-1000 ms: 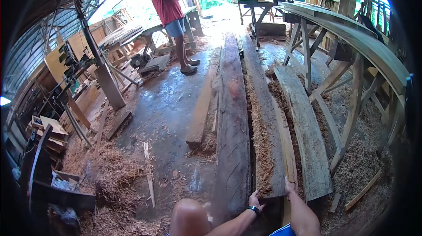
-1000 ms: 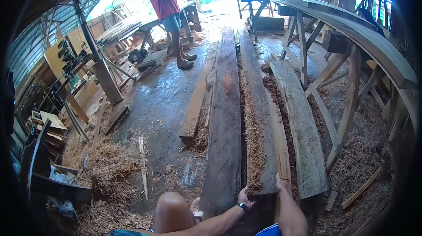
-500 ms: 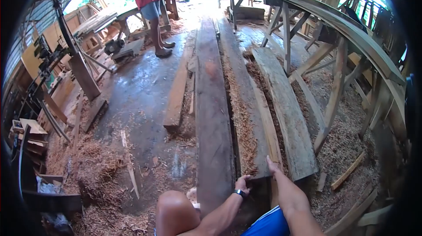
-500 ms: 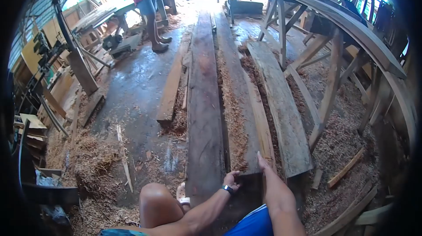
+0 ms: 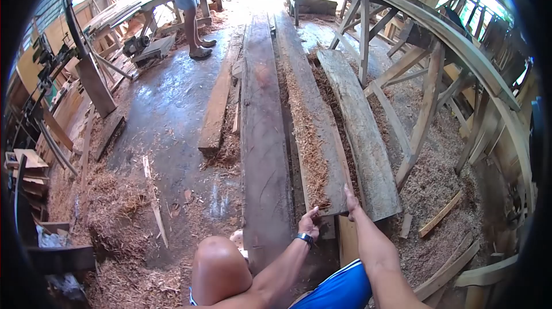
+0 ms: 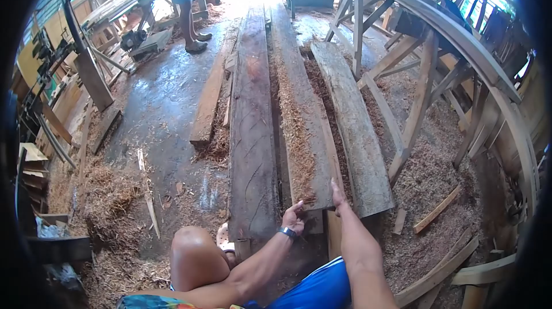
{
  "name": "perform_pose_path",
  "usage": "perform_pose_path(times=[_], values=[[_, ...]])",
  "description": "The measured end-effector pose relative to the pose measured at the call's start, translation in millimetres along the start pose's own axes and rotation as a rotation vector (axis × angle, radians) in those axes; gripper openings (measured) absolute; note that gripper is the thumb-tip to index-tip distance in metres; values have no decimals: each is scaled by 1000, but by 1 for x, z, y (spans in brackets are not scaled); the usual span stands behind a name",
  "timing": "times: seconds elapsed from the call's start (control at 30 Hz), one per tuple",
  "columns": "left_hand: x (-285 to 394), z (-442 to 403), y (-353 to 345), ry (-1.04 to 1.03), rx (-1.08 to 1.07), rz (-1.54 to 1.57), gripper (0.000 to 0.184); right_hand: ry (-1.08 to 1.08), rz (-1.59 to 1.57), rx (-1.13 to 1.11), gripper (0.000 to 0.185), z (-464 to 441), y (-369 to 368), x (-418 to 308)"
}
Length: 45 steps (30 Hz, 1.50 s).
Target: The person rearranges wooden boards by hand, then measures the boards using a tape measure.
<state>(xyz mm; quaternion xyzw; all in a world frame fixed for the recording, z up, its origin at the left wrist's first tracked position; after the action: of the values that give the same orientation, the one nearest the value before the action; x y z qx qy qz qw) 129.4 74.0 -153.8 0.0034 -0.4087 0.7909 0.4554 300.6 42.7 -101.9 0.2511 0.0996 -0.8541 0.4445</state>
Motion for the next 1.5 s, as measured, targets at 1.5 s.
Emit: perform_pose_path(times=[1.5], values=[[-39, 92, -12, 308, -244, -69, 70, 498, 745, 479, 107, 155, -51, -26]])
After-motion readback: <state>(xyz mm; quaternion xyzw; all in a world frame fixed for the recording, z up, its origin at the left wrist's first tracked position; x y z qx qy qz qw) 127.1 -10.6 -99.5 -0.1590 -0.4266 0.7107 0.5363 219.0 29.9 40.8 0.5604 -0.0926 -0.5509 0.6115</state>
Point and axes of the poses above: each hand's wrist, its own z-axis away from the middle knuckle, its own y-axis out of the back of the hand, x = y × z, the point moved 7 cm from there along -z, towards the middle knuckle, and after that the axes turned 12 degrees about -y, right-handed, at the moved point
